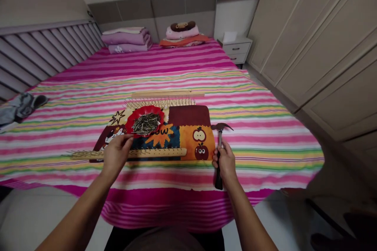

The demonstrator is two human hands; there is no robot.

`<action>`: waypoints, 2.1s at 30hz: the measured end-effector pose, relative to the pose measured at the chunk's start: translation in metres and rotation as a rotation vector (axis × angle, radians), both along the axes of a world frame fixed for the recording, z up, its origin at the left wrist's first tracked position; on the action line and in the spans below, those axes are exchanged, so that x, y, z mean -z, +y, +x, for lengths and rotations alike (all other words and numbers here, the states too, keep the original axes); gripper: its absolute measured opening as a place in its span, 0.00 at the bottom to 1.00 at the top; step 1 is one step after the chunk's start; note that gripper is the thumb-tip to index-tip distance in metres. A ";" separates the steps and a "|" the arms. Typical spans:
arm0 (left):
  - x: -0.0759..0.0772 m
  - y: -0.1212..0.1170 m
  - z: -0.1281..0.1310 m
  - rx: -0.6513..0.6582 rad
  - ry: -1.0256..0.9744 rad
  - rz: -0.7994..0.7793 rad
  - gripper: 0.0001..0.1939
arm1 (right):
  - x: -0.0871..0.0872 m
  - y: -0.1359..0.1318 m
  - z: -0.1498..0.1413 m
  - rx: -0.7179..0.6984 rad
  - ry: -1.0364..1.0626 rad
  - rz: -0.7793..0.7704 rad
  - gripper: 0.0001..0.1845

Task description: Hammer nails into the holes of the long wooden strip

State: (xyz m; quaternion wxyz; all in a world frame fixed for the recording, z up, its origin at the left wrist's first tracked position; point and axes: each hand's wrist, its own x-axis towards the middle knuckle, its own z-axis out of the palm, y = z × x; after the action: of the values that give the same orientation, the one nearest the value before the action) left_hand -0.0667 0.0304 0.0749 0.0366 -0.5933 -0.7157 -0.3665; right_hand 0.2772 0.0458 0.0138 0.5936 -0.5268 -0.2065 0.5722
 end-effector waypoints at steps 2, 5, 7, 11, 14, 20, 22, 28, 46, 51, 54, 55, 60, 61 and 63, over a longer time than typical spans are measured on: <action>-0.004 0.028 -0.007 0.002 0.055 -0.110 0.08 | 0.001 0.000 -0.001 0.000 -0.009 -0.006 0.27; -0.005 0.062 -0.011 -0.050 0.162 -0.331 0.09 | 0.001 0.001 -0.001 0.000 0.014 -0.012 0.30; -0.004 0.075 -0.010 -0.095 0.238 -0.461 0.10 | 0.001 0.001 0.000 -0.003 0.029 -0.006 0.29; -0.004 0.088 -0.003 -0.158 0.317 -0.563 0.09 | 0.001 0.000 0.000 0.001 0.043 -0.003 0.28; -0.005 0.092 -0.002 -0.194 0.234 -0.529 0.06 | 0.001 0.000 0.000 0.002 0.045 -0.004 0.28; -0.014 0.088 -0.016 -0.085 -0.506 -0.337 0.07 | 0.000 0.000 -0.001 0.008 0.048 0.000 0.29; -0.021 0.082 -0.019 -0.004 -0.743 -0.310 0.09 | 0.000 -0.001 -0.001 0.008 0.039 -0.002 0.29; -0.042 0.055 -0.017 0.139 -1.140 -0.350 0.12 | -0.001 -0.001 -0.001 0.010 0.037 -0.008 0.29; -0.044 -0.024 0.024 0.083 -1.156 -0.305 0.22 | 0.005 0.001 0.001 0.008 0.046 0.008 0.27; -0.031 -0.044 0.040 0.051 -1.141 -0.330 0.24 | 0.004 0.001 0.001 -0.001 0.063 0.018 0.25; -0.020 -0.053 0.045 0.006 -1.120 -0.318 0.24 | 0.004 0.001 0.001 -0.004 0.061 0.024 0.25; -0.016 -0.055 0.047 -0.009 -1.103 -0.305 0.24 | 0.004 0.001 0.001 -0.003 0.061 0.024 0.25; 0.008 -0.053 0.058 -0.047 -1.130 -0.302 0.23 | 0.004 0.002 0.002 -0.002 0.068 0.014 0.26; 0.012 -0.051 0.060 -0.049 -1.164 -0.294 0.24 | 0.003 0.002 0.002 -0.002 0.070 0.012 0.26; 0.018 -0.048 0.061 -0.057 -1.210 -0.244 0.24 | 0.003 0.001 0.003 -0.001 0.070 0.010 0.26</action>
State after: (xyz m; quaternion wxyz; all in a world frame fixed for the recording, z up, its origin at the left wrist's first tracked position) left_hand -0.0061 -0.0174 0.0574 -0.4345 -0.2608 -0.6619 -0.5524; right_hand 0.2798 0.0472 0.0110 0.6027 -0.5034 -0.1889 0.5897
